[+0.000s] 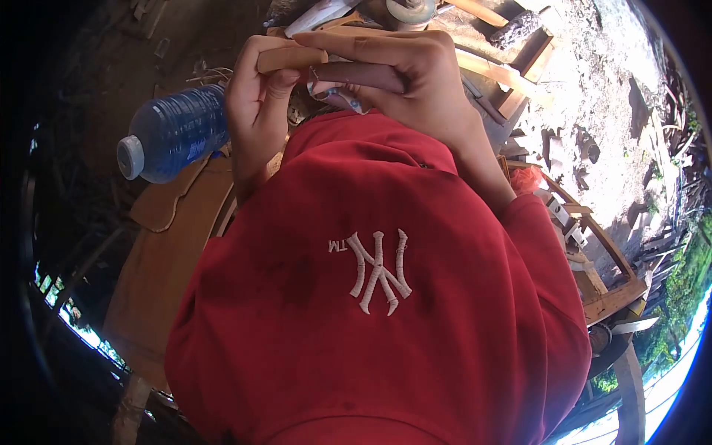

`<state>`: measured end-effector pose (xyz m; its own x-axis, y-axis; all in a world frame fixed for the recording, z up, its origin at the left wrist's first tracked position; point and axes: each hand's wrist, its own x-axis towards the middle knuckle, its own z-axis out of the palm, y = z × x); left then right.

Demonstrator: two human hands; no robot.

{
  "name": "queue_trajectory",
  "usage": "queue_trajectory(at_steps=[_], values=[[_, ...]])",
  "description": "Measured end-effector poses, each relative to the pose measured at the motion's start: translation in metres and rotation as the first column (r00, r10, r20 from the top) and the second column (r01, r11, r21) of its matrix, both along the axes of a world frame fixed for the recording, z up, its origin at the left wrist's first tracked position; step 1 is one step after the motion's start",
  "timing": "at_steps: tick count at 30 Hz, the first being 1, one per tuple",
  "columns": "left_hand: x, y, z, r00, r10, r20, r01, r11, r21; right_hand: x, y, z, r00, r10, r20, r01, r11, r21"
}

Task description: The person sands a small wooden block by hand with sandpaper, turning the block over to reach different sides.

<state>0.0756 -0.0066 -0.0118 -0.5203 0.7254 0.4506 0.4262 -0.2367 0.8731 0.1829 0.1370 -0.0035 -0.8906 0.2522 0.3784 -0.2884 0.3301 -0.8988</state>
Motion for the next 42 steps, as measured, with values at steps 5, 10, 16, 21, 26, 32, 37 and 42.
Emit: queue_trajectory(at_steps=[5, 10, 16, 21, 26, 32, 37, 42], values=[[0.002, -0.003, 0.006, 0.997, -0.075, 0.000, 0.075, 0.992, -0.105, 0.002, 0.010, -0.003, 1.000, 0.025, 0.010, -0.025, 0.998, -0.061], [0.010, 0.006, 0.005, 0.997, 0.045, -0.065, -0.048, 0.998, -0.041, 0.000, -0.032, -0.002, 0.970, -0.042, 0.239, 0.211, 0.634, -0.744], [0.016, 0.004, 0.003, 0.997, 0.071, 0.003, -0.071, 0.996, -0.052, 0.007, -0.025, 0.004, 0.990, -0.063, 0.128, 0.131, 0.761, -0.636], [0.016, 0.002, 0.011, 0.997, 0.067, 0.028, -0.061, 0.982, -0.178, 0.008, -0.013, 0.007, 0.998, -0.070, 0.008, 0.070, 0.963, -0.259], [0.014, 0.004, -0.009, 0.998, 0.014, -0.055, -0.017, 0.999, -0.041, 0.005, -0.012, 0.006, 0.992, 0.066, -0.107, -0.069, 0.997, -0.025], [0.015, 0.005, -0.013, 0.998, 0.032, 0.057, -0.034, 0.999, 0.022, -0.006, -0.033, -0.006, 0.986, -0.108, -0.129, 0.040, 0.893, -0.447], [0.018, 0.001, -0.005, 0.999, -0.017, 0.038, 0.017, 1.000, 0.004, 0.008, -0.024, 0.005, 0.991, 0.102, 0.086, -0.023, 0.765, -0.643], [0.019, 0.004, -0.001, 0.997, 0.018, -0.070, -0.017, 1.000, 0.009, 0.013, -0.024, -0.002, 0.997, 0.056, 0.047, -0.022, 0.849, -0.529]])
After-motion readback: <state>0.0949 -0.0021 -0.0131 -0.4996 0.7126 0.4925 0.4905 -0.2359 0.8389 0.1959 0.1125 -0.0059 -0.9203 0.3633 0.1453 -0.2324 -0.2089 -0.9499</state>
